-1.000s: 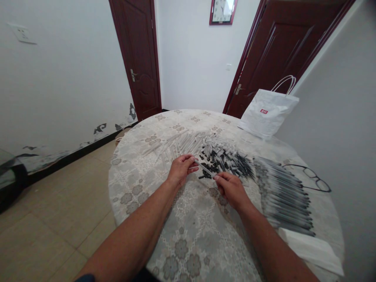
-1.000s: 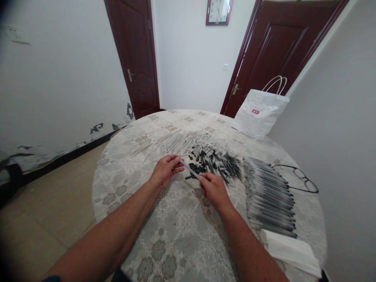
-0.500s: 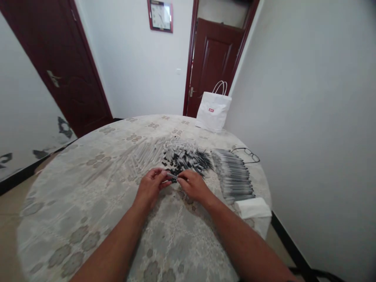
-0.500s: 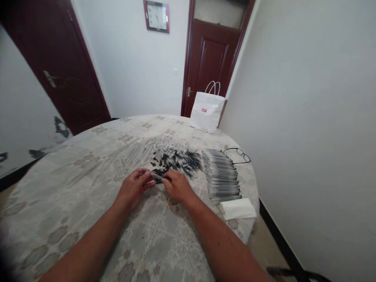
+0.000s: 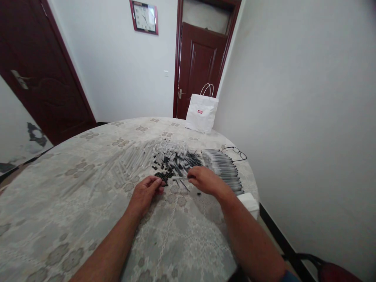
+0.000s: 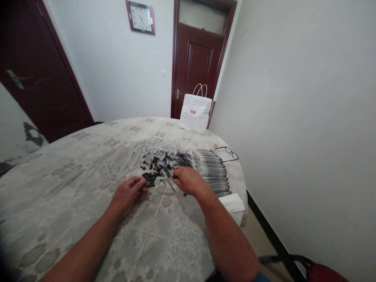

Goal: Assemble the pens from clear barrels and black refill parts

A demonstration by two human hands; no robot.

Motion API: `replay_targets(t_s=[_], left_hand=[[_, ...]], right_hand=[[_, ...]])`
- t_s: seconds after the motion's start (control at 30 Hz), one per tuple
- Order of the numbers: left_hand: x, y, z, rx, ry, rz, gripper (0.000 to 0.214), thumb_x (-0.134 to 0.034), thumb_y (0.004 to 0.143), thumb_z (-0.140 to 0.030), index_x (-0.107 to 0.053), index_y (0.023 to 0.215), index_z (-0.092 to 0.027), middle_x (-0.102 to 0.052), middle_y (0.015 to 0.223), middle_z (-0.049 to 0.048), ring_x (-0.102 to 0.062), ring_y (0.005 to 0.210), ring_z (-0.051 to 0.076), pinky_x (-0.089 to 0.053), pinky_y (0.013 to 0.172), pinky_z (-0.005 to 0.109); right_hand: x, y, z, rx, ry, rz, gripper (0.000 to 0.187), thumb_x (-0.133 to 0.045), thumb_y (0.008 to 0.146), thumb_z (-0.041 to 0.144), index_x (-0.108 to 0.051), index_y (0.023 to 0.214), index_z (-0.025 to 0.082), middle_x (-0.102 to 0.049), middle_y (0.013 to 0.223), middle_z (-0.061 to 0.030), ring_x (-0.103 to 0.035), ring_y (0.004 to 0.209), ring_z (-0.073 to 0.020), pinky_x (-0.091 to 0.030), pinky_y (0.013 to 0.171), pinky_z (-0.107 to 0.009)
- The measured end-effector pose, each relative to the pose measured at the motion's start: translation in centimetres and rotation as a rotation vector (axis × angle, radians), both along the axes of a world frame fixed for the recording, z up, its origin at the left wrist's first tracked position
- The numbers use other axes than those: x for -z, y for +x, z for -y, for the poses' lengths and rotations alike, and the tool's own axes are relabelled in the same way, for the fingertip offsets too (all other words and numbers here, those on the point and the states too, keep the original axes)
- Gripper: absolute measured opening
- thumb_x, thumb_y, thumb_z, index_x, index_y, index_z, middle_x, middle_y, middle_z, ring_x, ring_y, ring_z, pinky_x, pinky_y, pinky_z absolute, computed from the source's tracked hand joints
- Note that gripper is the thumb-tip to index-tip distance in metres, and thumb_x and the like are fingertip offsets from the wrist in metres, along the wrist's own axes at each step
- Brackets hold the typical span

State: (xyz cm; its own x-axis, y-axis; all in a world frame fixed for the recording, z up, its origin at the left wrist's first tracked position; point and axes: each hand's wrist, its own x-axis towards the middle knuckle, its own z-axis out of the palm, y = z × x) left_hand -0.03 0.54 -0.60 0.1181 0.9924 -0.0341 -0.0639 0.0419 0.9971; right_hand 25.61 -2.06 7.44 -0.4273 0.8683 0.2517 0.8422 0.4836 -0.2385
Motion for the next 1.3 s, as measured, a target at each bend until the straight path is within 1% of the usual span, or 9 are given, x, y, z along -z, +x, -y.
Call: replay_targets(t_s=[0.1, 0.2, 0.3, 0.37, 0.53, 0.7, 1.0, 1.13, 1.3], left_hand=[[-0.2, 0.1, 0.1, -0.001, 0.0, -0.002, 0.039, -0.073, 0.074, -0.053, -0.068, 0.089, -0.017, -0.075, 0.091, 0.0084, -0.065, 0.065, 0.015, -0.052, 0.058, 0.023], [-0.6, 0.1, 0.2, 0.013, 0.004, -0.015, 0.04, -0.071, 0.076, -0.054, -0.067, 0.089, -0.017, -0.074, 0.089, 0.0076, -0.064, 0.064, 0.015, -0.051, 0.057, 0.023], [-0.9, 0.1, 0.3, 0.019, 0.001, -0.029, 0.039, -0.07, 0.076, -0.054, -0.067, 0.089, -0.017, -0.074, 0.086, 0.0066, -0.064, 0.063, 0.014, -0.051, 0.058, 0.024], [-1.0, 0.1, 0.3, 0.01, 0.003, -0.037, 0.039, -0.07, 0.076, -0.054, -0.068, 0.089, -0.017, -0.074, 0.084, 0.0062, -0.063, 0.062, 0.014, -0.051, 0.058, 0.024], [-0.9, 0.2, 0.3, 0.006, 0.003, -0.031, 0.04, -0.071, 0.075, -0.055, -0.067, 0.088, -0.017, -0.074, 0.084, 0.0062, -0.063, 0.061, 0.013, -0.05, 0.057, 0.024], [-0.7, 0.2, 0.1, 0.004, 0.011, -0.024, 0.042, -0.07, 0.074, -0.056, -0.067, 0.088, -0.017, -0.074, 0.087, 0.007, -0.063, 0.062, 0.014, -0.051, 0.057, 0.024], [-0.2, 0.2, -0.1, 0.019, 0.031, -0.036, 0.039, -0.068, 0.078, -0.054, -0.068, 0.088, -0.017, -0.074, 0.086, 0.0074, -0.062, 0.061, 0.014, -0.05, 0.056, 0.024], [0.1, 0.3, -0.1, 0.006, 0.035, -0.007, 0.037, -0.067, 0.078, -0.053, -0.067, 0.087, -0.017, -0.074, 0.086, 0.0071, -0.062, 0.06, 0.013, -0.05, 0.056, 0.025], [0.3, 0.3, -0.2, 0.023, 0.036, 0.048, 0.033, -0.068, 0.078, -0.05, -0.066, 0.085, -0.018, -0.074, 0.085, 0.0062, -0.061, 0.06, 0.013, -0.05, 0.056, 0.024]], right_hand=[[-0.9, 3.8, 0.2, 0.096, 0.058, -0.024, 0.014, -0.059, 0.089, 0.019, -0.069, 0.098, 0.022, -0.071, 0.094, -0.0046, -0.062, 0.087, -0.0178, -0.043, 0.077, -0.027], [-0.8, 8.4, -0.1, 0.227, 0.123, 0.038, 0.015, -0.057, 0.089, 0.018, -0.069, 0.097, 0.019, -0.069, 0.095, -0.0069, -0.061, 0.091, -0.0192, -0.043, 0.085, -0.029], [0.3, 12.6, -1.0, 0.348, 0.197, 0.094, 0.017, -0.057, 0.088, 0.018, -0.069, 0.1, 0.017, -0.068, 0.101, -0.0095, -0.059, 0.099, -0.0211, -0.042, 0.093, -0.032], [1.4, 14.6, -1.5, 0.412, 0.189, 0.137, 0.017, -0.057, 0.088, 0.019, -0.07, 0.098, 0.017, -0.068, 0.1, -0.0095, -0.058, 0.101, -0.0218, -0.041, 0.095, -0.034], [3.4, 16.9, -2.1, 0.52, 0.134, 0.209, 0.021, -0.056, 0.088, 0.021, -0.072, 0.103, 0.019, -0.068, 0.104, -0.01, -0.058, 0.102, -0.0222, -0.04, 0.095, -0.033], [4.0, 17.0, -2.0, 0.534, 0.127, 0.249, 0.023, -0.054, 0.089, 0.02, -0.071, 0.104, 0.019, -0.067, 0.105, -0.0099, -0.058, 0.104, -0.0219, -0.04, 0.095, -0.032], [3.8, 15.3, -1.1, 0.552, 0.189, 0.241, 0.023, -0.052, 0.09, 0.02, -0.071, 0.103, 0.016, -0.068, 0.104, -0.0118, -0.058, 0.105, -0.024, -0.042, 0.096, -0.034], [2.8, 12.1, -1.1, 0.466, 0.26, 0.147, 0.023, -0.049, 0.092, 0.021, -0.07, 0.101, 0.016, -0.069, 0.102, -0.0108, -0.059, 0.101, -0.0231, -0.043, 0.096, -0.034], [0.9, 5.0, -2.1, 0.296, 0.147, 0.113, 0.023, -0.049, 0.094, 0.023, -0.069, 0.104, 0.018, -0.069, 0.102, -0.0075, -0.061, 0.098, -0.019, -0.042, 0.092, -0.028]])
